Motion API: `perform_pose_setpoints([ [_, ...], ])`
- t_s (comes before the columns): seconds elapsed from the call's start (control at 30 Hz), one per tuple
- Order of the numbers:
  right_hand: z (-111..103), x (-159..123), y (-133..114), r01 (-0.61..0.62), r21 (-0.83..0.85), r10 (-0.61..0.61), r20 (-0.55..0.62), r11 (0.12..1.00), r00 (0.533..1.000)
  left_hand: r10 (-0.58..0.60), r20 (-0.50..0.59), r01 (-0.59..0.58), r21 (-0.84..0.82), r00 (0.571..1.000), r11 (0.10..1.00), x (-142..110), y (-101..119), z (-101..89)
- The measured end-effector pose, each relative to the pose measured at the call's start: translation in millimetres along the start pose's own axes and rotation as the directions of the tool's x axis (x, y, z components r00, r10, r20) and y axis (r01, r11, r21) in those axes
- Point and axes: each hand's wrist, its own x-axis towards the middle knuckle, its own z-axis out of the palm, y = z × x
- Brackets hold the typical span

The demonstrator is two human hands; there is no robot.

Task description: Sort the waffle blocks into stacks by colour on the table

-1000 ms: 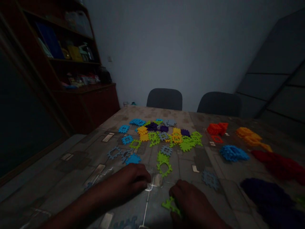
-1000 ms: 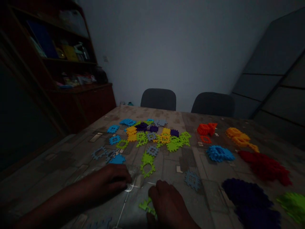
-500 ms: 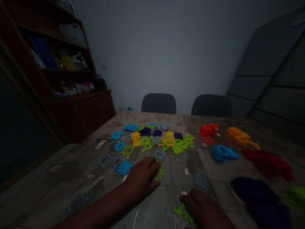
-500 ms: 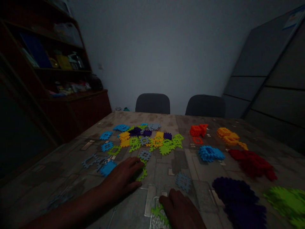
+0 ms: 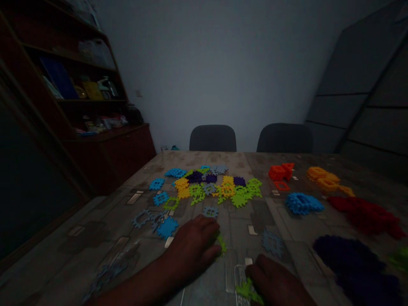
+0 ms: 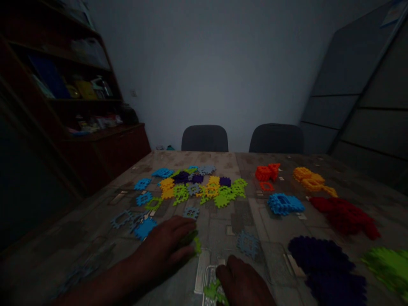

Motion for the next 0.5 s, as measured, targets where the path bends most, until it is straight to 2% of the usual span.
perform_pose_setpoints([
  [0.13,-3.8,3.4,-0.2,-0.046,0.037,0.044,0.038,0.998,0.998,0.118,-0.069,-0.118,-0.001,0.991,0.993,52.4,-8.6,-9.8],
  [0.3,-2.1,3.2,6.6,-0.060,0.081,0.061,-0.019,0.995,0.998,0.130,-0.081,-0.125,0.059,0.988,0.990,126.5,-10.8,-5.9],
  [0.4,-1.8,2.7,10.3,-0.084,0.084,0.086,-0.024,0.993,0.996,0.108,-0.058,-0.101,0.120,0.992,0.988,152.4,-7.8,0.7],
  [0.5,-3.2,2.8,11.2,-0.115,0.065,0.115,0.005,0.991,0.993,0.099,-0.025,-0.093,0.171,0.995,0.981,163.3,-6.9,6.3],
])
